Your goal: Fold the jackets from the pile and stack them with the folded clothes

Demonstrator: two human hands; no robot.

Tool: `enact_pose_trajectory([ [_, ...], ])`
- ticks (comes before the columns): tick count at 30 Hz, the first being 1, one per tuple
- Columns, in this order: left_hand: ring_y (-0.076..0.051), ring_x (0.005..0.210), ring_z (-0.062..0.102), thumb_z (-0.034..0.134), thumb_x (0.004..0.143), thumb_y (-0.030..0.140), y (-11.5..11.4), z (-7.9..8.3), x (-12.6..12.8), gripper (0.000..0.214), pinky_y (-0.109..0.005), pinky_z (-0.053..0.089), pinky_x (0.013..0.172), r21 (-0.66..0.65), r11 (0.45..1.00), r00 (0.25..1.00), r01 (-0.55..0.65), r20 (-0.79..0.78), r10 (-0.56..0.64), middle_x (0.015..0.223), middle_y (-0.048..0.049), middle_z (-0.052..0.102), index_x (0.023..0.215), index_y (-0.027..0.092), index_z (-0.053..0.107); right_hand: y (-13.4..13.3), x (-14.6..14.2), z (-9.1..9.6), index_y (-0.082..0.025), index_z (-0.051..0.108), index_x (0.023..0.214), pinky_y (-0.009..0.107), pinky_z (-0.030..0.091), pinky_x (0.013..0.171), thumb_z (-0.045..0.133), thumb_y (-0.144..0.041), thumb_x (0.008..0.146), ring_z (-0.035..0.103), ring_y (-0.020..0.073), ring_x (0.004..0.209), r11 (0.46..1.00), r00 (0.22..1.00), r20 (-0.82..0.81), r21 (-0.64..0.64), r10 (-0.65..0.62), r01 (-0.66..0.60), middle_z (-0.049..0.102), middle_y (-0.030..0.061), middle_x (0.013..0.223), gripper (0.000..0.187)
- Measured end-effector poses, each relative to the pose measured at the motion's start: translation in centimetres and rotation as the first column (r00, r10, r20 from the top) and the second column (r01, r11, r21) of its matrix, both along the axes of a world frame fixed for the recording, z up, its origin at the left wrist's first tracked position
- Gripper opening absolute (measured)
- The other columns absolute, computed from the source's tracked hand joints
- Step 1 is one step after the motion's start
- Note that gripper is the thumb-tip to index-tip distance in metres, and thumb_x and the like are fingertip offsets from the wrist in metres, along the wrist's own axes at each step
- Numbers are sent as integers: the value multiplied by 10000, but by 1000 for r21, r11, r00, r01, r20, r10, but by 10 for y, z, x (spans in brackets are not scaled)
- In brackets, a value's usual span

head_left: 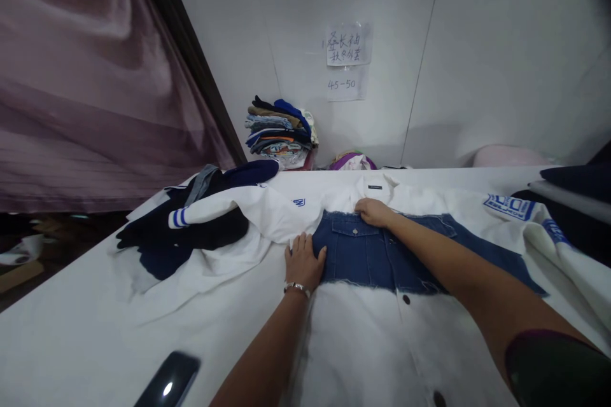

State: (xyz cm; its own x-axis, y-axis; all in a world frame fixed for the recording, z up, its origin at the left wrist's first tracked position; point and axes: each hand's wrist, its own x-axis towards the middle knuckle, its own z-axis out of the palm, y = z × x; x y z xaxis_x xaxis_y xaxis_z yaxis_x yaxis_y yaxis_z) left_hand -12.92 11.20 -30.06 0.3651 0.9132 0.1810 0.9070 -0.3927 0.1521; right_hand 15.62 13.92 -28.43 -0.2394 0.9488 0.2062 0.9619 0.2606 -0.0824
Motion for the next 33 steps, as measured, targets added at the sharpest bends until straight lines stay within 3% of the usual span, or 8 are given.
enact_pose_trajectory([
  [4, -272, 1353, 331, 363, 915, 487, -1, 2, 1, 559, -493, 230, 1107, -5, 1000, 1000, -3, -12, 3, 1452, -113, 427, 1363, 166, 459, 1, -1, 1, -131, 578, 1236, 420, 330, 1041, 367, -163, 868, 432, 239, 1249, 986, 988, -89, 107, -123, 132, 517, 150, 1342, 425],
  [6, -271, 1352, 334, 365, 915, 485, -1, 3, 1, 558, -490, 234, 1107, 2, 1000, 1000, -4, -18, 4, 1451, -113, 428, 1361, 163, 460, 5, -4, -4, -124, 514, 1302, 472, 263, 1086, 392, -273, 906, 329, 267, 1339, 980, 973, -151, 67, -174, 186, 409, 167, 1441, 440],
  [10, -272, 1344, 346, 370, 916, 483, -1, 3, 0, 553, -491, 256, 1096, 17, 1000, 1000, 7, -25, -7, 1439, -111, 445, 1350, 156, 470, 14, -12, -19, -183, 568, 1235, 494, 285, 1072, 528, -475, 854, 338, 311, 1345, 972, 946, -223, -90, -234, 219, 455, 141, 1419, 481],
  [15, -269, 1344, 346, 369, 920, 488, 0, 2, -1, 549, -485, 254, 1099, 19, 1000, 999, 3, -32, -2, 1440, -109, 444, 1347, 160, 475, 16, 5, -15, -198, 509, 1303, 476, 262, 1088, 493, -484, 884, 312, 291, 1366, 942, 896, -299, -39, -329, 333, 437, 128, 1437, 508],
  [19, -267, 1344, 345, 371, 920, 488, 0, 1, -1, 556, -486, 239, 1107, 32, 999, 1000, 2, -30, -1, 1441, -109, 444, 1349, 149, 472, 6, 49, -9, -78, 289, 1429, 547, 128, 1110, 356, -428, 945, 100, 317, 1427, 800, 762, -362, 65, -538, 596, 240, 218, 1518, 602],
  [22, -268, 1345, 344, 372, 919, 490, 0, 0, -1, 556, -486, 234, 1109, 32, 999, 999, 7, -32, -6, 1441, -109, 443, 1351, 152, 469, 0, 79, -19, -69, 324, 1401, 546, 179, 1094, 369, -468, 929, 165, 324, 1410, 717, 674, -301, -49, -674, 695, 268, 231, 1500, 620],
  [27, -268, 1357, 326, 358, 922, 491, 0, 1, -1, 563, -491, 233, 1106, 15, 1000, 999, 2, -37, -1, 1454, -109, 425, 1363, 152, 450, 3, 94, -35, -143, 476, 1300, 503, 222, 1094, 493, -498, 863, 275, 291, 1375, 782, 753, -214, -193, -623, 592, 366, 161, 1474, 564],
  [33, -262, 1363, 315, 355, 917, 499, -2, 5, 1, 564, -484, 233, 1108, -37, 999, 1000, -14, -26, 13, 1468, -98, 407, 1366, 169, 442, -22, 77, -28, -134, 372, 1389, 568, 225, 1070, 287, -527, 923, 250, 320, 1379, 770, 742, -208, -158, -637, 618, 320, 185, 1491, 616],
])
